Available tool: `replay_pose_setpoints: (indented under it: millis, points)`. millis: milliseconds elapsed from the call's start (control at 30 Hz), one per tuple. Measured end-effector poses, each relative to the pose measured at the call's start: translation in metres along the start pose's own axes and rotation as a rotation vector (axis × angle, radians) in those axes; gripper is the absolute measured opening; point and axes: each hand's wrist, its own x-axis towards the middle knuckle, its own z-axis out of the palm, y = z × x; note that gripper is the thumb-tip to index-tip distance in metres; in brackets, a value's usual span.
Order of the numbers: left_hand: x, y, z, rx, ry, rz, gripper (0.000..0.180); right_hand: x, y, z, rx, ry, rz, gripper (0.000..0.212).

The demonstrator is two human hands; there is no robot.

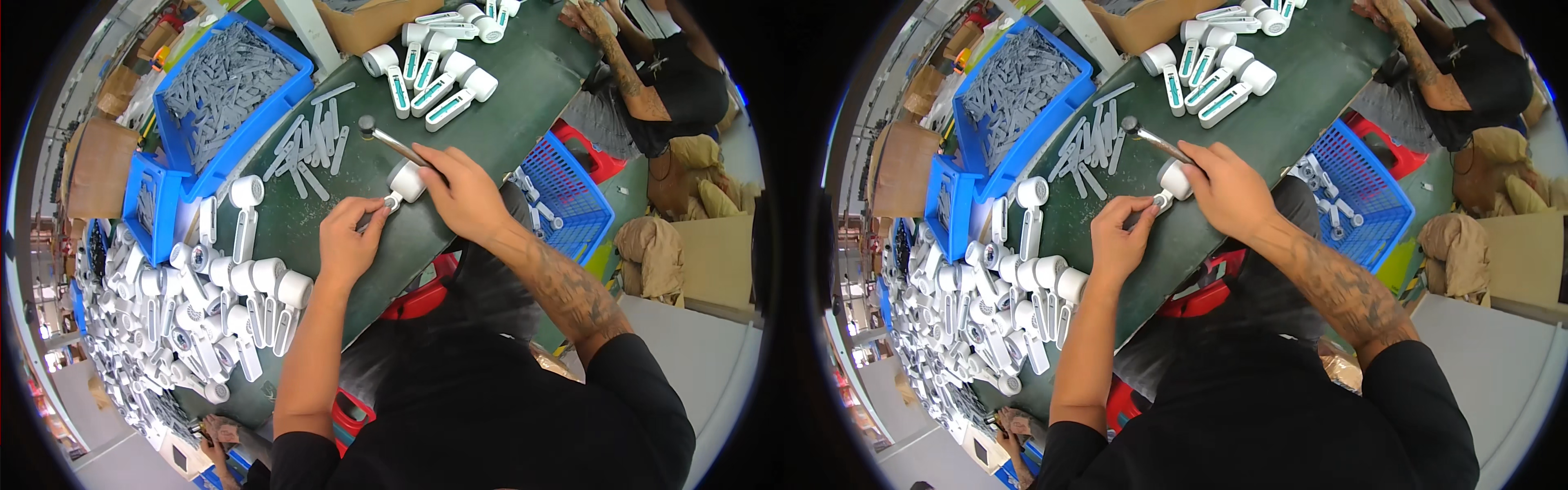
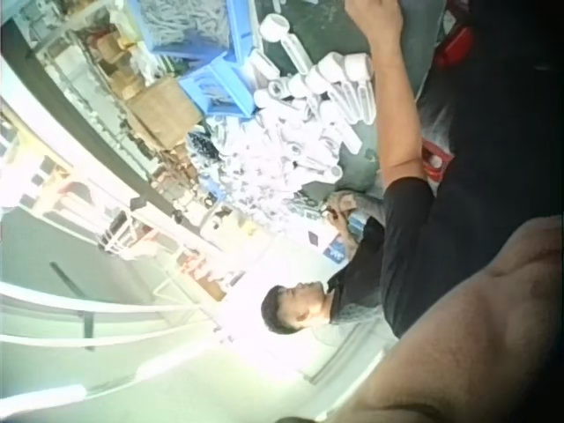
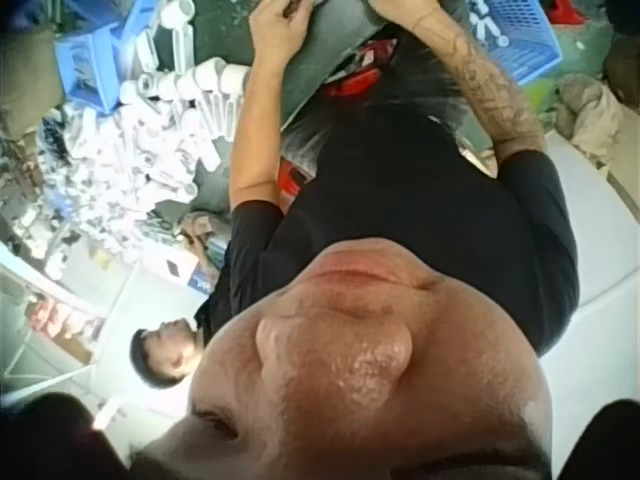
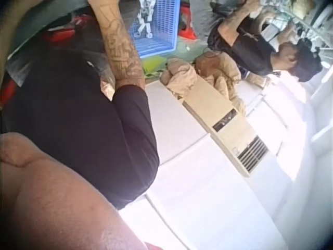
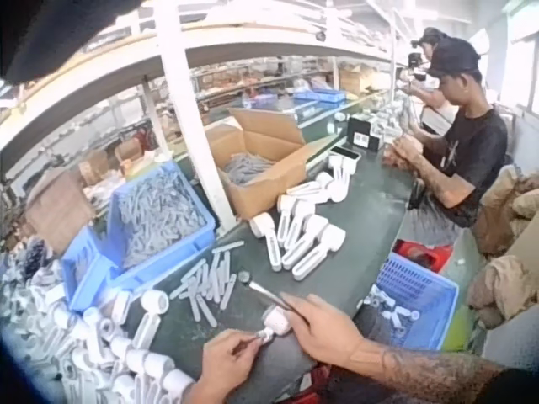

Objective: The person assembles portable fan components by fitting plastic strips onto the fan handles and tapping them into place using a hammer.

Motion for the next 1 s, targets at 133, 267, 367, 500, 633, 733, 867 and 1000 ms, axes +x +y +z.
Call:
replay_pose_setpoints:
  millis: [133, 267, 367, 500, 633, 733, 867, 1000]
  points:
    - [-0.002, -0.003, 0.004, 0.008, 0.060, 0.044, 0.012, -0.042, -0.035, -0.044, 0.059, -0.030, -0.062, 0.045]
    - [0.000, -0.009, 0.003, 0.029, 0.074, 0.082, 0.014, -0.065, -0.019, -0.037, -0.099, -0.121, -0.062, 0.048]
    - [-0.001, -0.010, 0.005, 0.002, 0.087, 0.109, 0.013, -0.071, -0.016, -0.035, -0.220, -0.274, 0.010, 0.048]
    - [-0.003, -0.011, 0.006, 0.015, 0.092, 0.113, 0.015, -0.074, -0.009, -0.028, -0.074, -0.308, 0.117, 0.046]
    - [-0.012, -0.002, 0.002, 0.131, 0.178, 0.036, 0.023, -0.061, -0.017, -0.041, -0.174, -0.270, -0.003, 0.045]
    - [-0.029, -0.011, -0.008, 0.192, 0.217, 0.031, 0.027, -0.051, -0.049, -0.050, 0.003, -0.063, -0.111, 0.044]
    - [-0.040, -0.020, -0.006, 0.052, 0.162, -0.043, 0.025, -0.058, -0.040, -0.039, -0.070, -0.193, -0.109, 0.045]
    - [-0.036, -0.021, -0.007, 0.065, 0.159, -0.037, 0.023, -0.059, -0.042, -0.038, -0.314, -0.447, 0.025, 0.048]
